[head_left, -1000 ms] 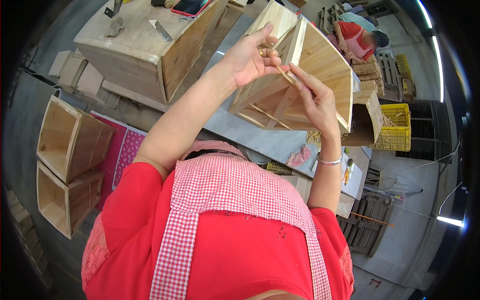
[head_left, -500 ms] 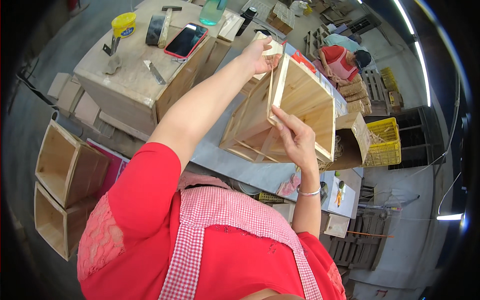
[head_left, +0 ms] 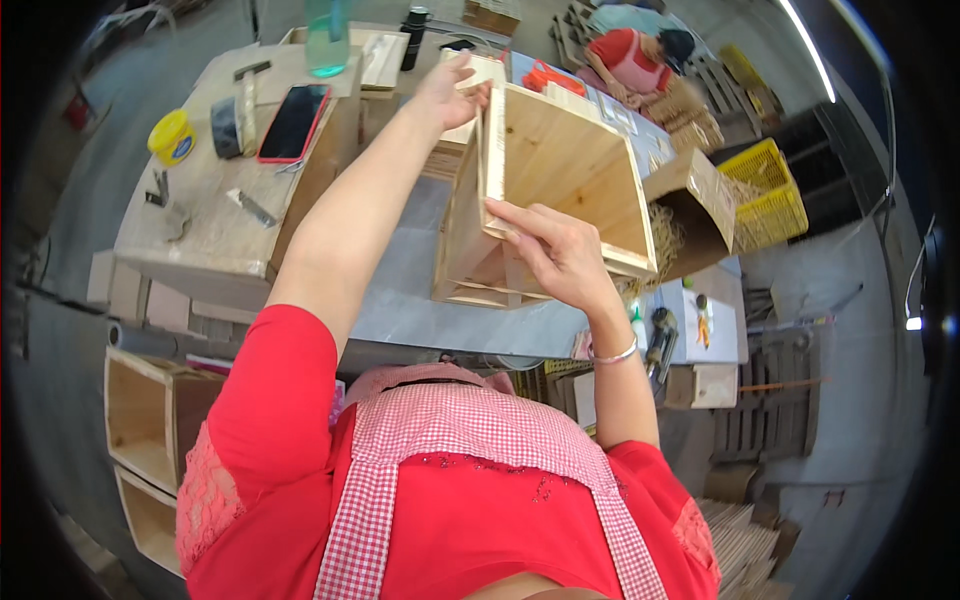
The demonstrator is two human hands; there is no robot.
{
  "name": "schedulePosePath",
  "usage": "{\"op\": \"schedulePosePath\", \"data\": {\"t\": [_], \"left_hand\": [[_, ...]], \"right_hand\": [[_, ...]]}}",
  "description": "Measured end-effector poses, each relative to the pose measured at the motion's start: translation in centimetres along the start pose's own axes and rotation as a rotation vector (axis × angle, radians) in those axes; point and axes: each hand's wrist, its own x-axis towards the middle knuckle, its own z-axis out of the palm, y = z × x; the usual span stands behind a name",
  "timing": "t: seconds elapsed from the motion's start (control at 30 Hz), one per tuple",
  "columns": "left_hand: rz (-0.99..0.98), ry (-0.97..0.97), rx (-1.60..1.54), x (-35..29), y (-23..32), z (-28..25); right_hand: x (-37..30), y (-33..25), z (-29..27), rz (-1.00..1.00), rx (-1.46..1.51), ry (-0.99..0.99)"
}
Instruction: Assembling wooden storage boxes by applying glue to wooden panels, joining them together, and securing the structure with rubber bands.
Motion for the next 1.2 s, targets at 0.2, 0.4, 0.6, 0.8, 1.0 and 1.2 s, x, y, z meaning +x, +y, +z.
{"op": "schedulePosePath", "data": {"t": [0.2, 0.4, 0.6, 0.8, 1.0, 1.2], "left_hand": [[-0.006, 0.024, 0.115, -0.1, -0.4, 0.8], [0.283, 0.235, 1.060, -3.4, 0.1, 1.5], [0.727, 0.068, 1.355, -10.9, -5.4, 6.2], [0.969, -0.519, 1.939, -19.2, -13.1, 10.1], [0.773, -0.822, 2.051, -18.7, -18.4, 13.1], [0.644, -0.753, 2.309, -15.1, -21.8, 13.2]], "right_hand": [[-0.8, 0.1, -0.1, 0.002, -0.008, 0.010], [-1.1, 1.5, 0.4, -0.130, -0.001, 0.135], [-5.9, 2.6, -2.4, -0.255, 0.056, 0.498], [-14.5, 11.8, -6.7, 0.030, -0.168, 0.492], [-14.7, 13.4, -6.1, -0.019, 0.032, 0.528], [-13.4, 17.4, -3.8, 0.418, 0.889, 0.486]]}}
